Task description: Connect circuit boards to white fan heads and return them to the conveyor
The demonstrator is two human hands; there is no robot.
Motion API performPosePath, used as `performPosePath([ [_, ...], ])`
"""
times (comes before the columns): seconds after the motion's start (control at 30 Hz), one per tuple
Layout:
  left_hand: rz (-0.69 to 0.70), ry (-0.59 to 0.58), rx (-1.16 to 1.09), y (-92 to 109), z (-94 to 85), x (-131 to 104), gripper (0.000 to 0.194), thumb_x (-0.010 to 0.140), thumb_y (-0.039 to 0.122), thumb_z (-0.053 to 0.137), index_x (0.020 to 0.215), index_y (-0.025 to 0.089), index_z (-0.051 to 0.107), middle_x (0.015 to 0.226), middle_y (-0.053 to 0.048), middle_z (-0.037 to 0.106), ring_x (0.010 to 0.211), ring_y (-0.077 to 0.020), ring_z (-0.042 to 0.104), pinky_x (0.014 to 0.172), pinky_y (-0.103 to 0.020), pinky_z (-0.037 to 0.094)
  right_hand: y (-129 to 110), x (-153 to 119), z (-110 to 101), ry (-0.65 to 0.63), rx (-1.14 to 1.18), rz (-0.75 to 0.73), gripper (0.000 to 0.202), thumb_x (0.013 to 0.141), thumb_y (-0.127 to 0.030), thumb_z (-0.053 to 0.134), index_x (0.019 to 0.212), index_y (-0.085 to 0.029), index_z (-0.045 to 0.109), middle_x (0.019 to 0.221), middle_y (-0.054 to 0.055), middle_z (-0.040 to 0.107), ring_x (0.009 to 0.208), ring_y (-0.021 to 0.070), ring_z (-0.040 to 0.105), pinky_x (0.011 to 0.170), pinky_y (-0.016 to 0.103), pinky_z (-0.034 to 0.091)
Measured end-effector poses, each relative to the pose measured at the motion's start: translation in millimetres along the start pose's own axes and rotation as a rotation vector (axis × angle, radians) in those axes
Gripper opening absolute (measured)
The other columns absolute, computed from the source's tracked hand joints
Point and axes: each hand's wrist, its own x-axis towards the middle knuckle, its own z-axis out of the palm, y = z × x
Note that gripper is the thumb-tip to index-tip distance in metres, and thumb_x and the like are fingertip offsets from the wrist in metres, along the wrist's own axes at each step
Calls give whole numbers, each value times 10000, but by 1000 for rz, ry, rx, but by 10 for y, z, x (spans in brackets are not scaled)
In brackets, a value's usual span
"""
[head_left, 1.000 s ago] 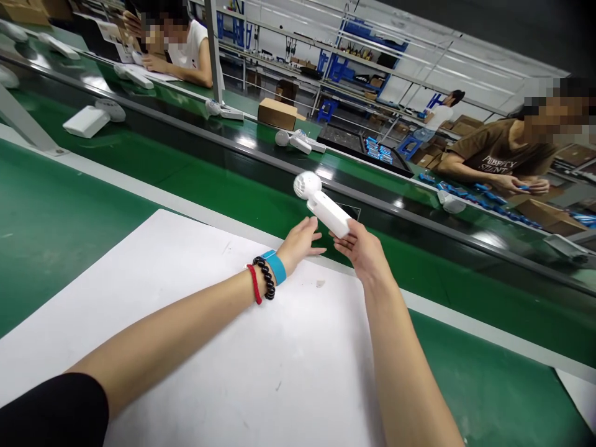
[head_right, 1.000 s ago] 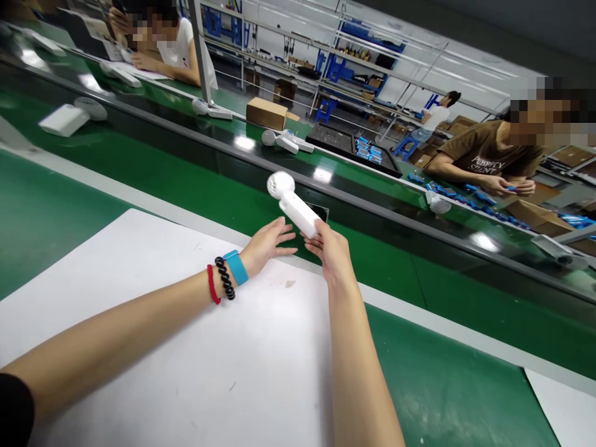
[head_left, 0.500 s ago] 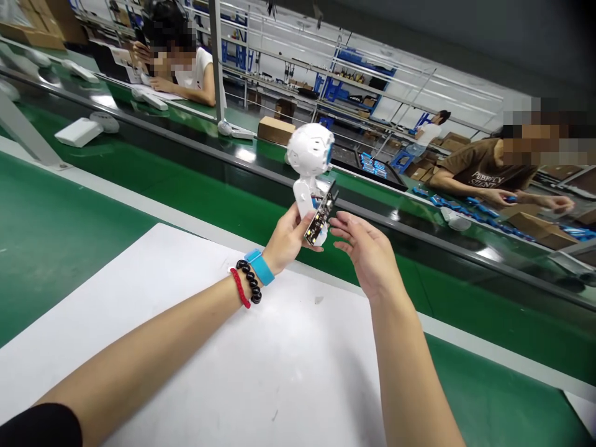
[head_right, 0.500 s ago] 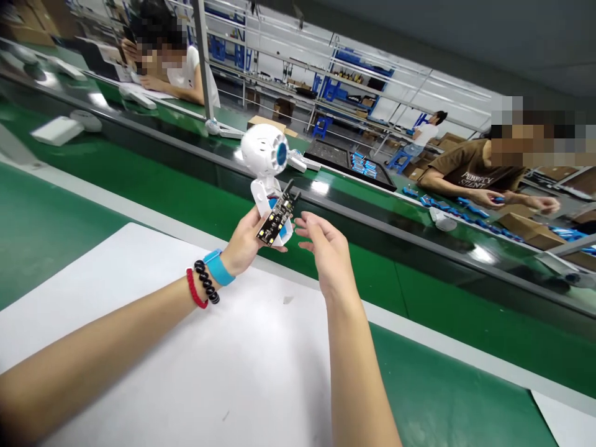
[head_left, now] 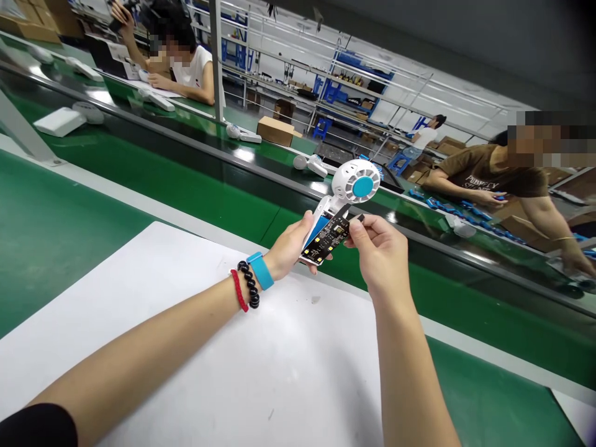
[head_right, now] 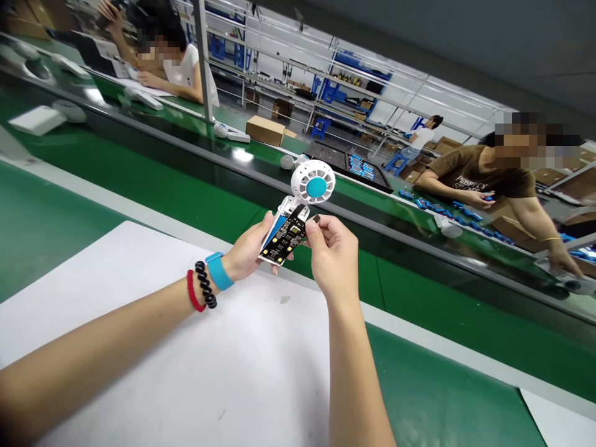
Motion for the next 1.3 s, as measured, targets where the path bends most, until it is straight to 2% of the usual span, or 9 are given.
performPosePath([
  [0.1,-16,1,13,-4,10,-5,529,1034,472,274,1090,90,637,814,-121,713,555,-194,675,310,-237,481,-28,-24,21,-30,-46,-45,202,803,-374,713,800,-176,674,679,2,658,611,134,609,584,260,541],
  [0.2,-15,-19,7,-16,2,-3,530,1024,502,312,1116,94,637,908,-141,727,567,-190,684,309,-229,477,-37,-37,21,-67,-77,-55,178,838,-355,684,828,-178,670,708,12,679,623,145,624,593,270,544],
  [0.4,50,-11,67,-69,-25,10,734,873,776,419,1137,122,624,948,-153,724,682,-251,720,331,-252,510,-66,-63,11,-148,-152,-78,155,886,-347,651,844,-198,648,754,15,680,655,163,638,603,282,544],
  [0.5,197,-23,170,-51,-32,-34,814,788,865,426,1172,170,607,872,-115,709,646,-234,705,342,-226,488,-95,-96,31,-219,-192,-157,110,927,-319,612,940,-218,652,827,10,684,683,156,646,632,279,548],
  [0.63,521,23,336,50,-49,-113,721,782,807,530,1169,202,589,798,-52,638,531,-147,610,392,-201,445,-162,-156,60,-238,-298,-393,186,947,-248,598,1128,-248,644,858,0,683,724,143,650,699,266,549],
  [0.8,753,-3,468,164,-76,-152,696,845,787,454,1191,201,599,894,-69,631,703,-171,595,575,-245,486,-232,-214,55,-211,-366,-599,181,958,-225,602,1122,-273,661,926,3,727,723,139,670,678,249,549],
  [0.97,732,-30,468,177,-85,-164,742,827,810,449,1216,196,599,735,-44,599,608,-174,565,594,-289,478,-220,-231,34,-202,-421,-667,235,961,-253,595,1188,-279,651,928,24,728,687,160,669,652,282,558],
  [1.13,758,-31,464,189,-72,-176,717,827,794,477,1193,197,628,710,-60,602,810,-264,640,760,-359,528,-228,-236,34,-254,-406,-676,242,969,-214,569,1192,-282,632,907,12,730,673,149,679,624,266,554],
  [1.3,705,-20,434,165,-87,-174,726,791,805,523,1155,189,647,743,-70,618,705,-233,612,620,-317,509,-263,-244,25,-286,-401,-612,194,993,-211,503,1115,-269,643,851,7,729,629,142,684,591,260,554],
])
